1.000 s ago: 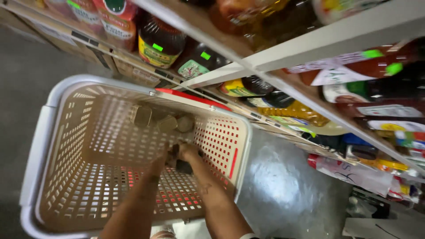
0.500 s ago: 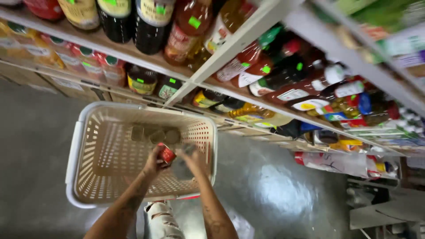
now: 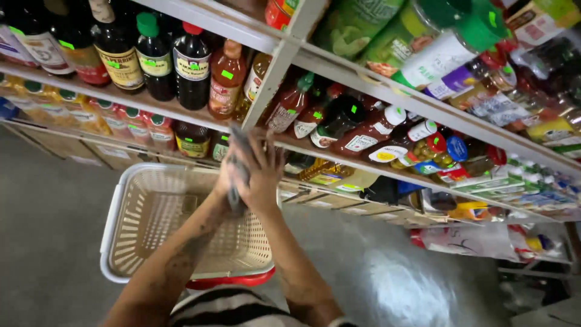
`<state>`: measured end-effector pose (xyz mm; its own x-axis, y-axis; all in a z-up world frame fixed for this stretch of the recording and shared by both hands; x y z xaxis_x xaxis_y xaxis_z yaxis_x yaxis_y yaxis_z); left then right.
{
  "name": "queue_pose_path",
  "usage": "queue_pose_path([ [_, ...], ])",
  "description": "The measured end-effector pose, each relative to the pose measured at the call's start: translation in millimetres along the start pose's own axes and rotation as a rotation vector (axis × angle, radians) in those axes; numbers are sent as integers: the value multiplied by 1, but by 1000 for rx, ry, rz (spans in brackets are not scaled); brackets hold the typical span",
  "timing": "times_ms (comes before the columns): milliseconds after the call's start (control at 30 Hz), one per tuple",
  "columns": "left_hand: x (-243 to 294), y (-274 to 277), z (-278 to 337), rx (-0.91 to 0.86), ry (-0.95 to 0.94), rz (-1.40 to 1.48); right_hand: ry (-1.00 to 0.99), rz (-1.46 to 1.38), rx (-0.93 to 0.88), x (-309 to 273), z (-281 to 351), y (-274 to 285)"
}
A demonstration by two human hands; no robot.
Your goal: Wiping down canned goods and bottles of olive oil with a rag before placing them into a basket or back onto a grocery store shelf.
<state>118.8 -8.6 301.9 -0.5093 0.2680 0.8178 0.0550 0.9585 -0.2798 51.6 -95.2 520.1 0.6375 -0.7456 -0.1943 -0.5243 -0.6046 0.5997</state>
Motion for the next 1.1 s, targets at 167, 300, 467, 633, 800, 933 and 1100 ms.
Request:
queue_pose_path([
  [167, 112, -49, -46, 148, 460, 858, -455, -480, 27, 73, -13, -37],
  [300, 208, -61, -84, 98, 417, 782, -714, -1254, 276, 105, -15, -21],
  [467, 197, -52, -107, 34, 205, 792, -635, -1185, 326, 30, -44, 7],
  [633, 262, -44, -110, -144, 52, 13, -828, -1379, 422, 24, -37, 5],
  [800, 310, -25, -127, -586, -171, -457, -690, -1219, 305, 54, -49, 38],
  [933, 317, -31, -128, -654, -64, -550, -554, -935, 199, 49, -67, 45],
  [1100, 297, -29, -127, -236, -510, -526, -571, -1196, 177, 9, -66, 37],
])
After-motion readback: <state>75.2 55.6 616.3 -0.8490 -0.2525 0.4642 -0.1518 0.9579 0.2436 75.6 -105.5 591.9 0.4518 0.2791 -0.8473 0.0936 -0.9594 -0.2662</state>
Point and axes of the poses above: each hand's wrist, its own z-axis away from the middle knuckle, its own y-axis out of the back of the hand, x = y × z, the point moved 1 cm from there along -z, towards the middle knuckle, and after that the axes turned 3 degrees about -z, right-handed, at the moved point
